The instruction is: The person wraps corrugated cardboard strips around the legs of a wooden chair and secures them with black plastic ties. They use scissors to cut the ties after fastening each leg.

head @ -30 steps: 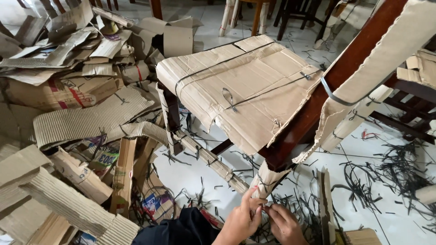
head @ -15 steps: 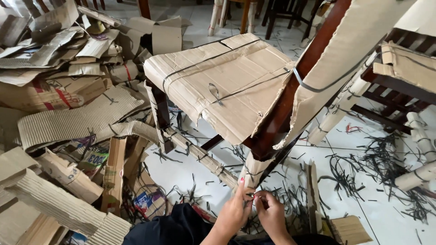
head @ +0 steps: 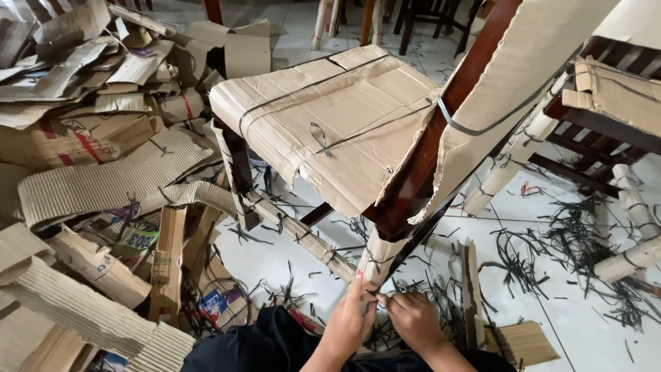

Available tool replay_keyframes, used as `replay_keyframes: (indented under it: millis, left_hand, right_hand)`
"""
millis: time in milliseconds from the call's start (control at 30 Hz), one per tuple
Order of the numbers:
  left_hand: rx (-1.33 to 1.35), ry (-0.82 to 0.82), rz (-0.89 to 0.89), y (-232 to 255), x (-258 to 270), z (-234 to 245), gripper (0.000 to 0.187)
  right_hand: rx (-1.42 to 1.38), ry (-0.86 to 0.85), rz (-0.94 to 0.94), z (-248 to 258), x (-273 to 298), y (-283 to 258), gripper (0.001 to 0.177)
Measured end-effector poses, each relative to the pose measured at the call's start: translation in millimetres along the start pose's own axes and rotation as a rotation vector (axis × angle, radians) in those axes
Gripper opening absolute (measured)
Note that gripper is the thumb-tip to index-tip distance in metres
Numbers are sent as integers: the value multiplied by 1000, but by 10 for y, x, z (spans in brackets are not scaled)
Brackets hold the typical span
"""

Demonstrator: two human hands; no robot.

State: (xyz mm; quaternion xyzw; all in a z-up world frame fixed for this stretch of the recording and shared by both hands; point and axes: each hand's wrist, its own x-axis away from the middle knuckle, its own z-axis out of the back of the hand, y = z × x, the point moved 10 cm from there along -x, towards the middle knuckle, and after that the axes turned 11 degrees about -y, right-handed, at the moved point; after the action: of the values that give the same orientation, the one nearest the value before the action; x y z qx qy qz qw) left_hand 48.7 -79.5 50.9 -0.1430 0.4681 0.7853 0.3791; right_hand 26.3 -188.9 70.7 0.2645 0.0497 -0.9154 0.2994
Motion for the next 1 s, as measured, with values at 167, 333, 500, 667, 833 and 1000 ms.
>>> replay_keyframes:
  millis: [167, 333, 500, 667, 833, 1000]
  left_hand:
    - [52, 70, 163, -57, 76, 34, 79]
    - [39, 73, 279, -285, 198, -119, 61]
    - [674, -22, 600, -764, 249, -257, 24]
    - [1334, 31, 667, -762, 356, -587, 19]
    - [1402, 84, 962, -727, 488, -581, 17]
    - [1288, 201, 863, -1072, 586, -761, 5]
  right_hand:
    - [-180, -70, -122, -222, 69, 208, 33]
    - [-338, -147, -121, -237, 35, 208, 37]
    - [-648, -174, -272, -412, 117, 327, 14]
    - [-703, -84, -333, -669, 315, 430, 14]
    - [-492, 9, -477, -641, 447, 463, 11]
    - [-403, 64, -470, -402, 299, 284, 6]
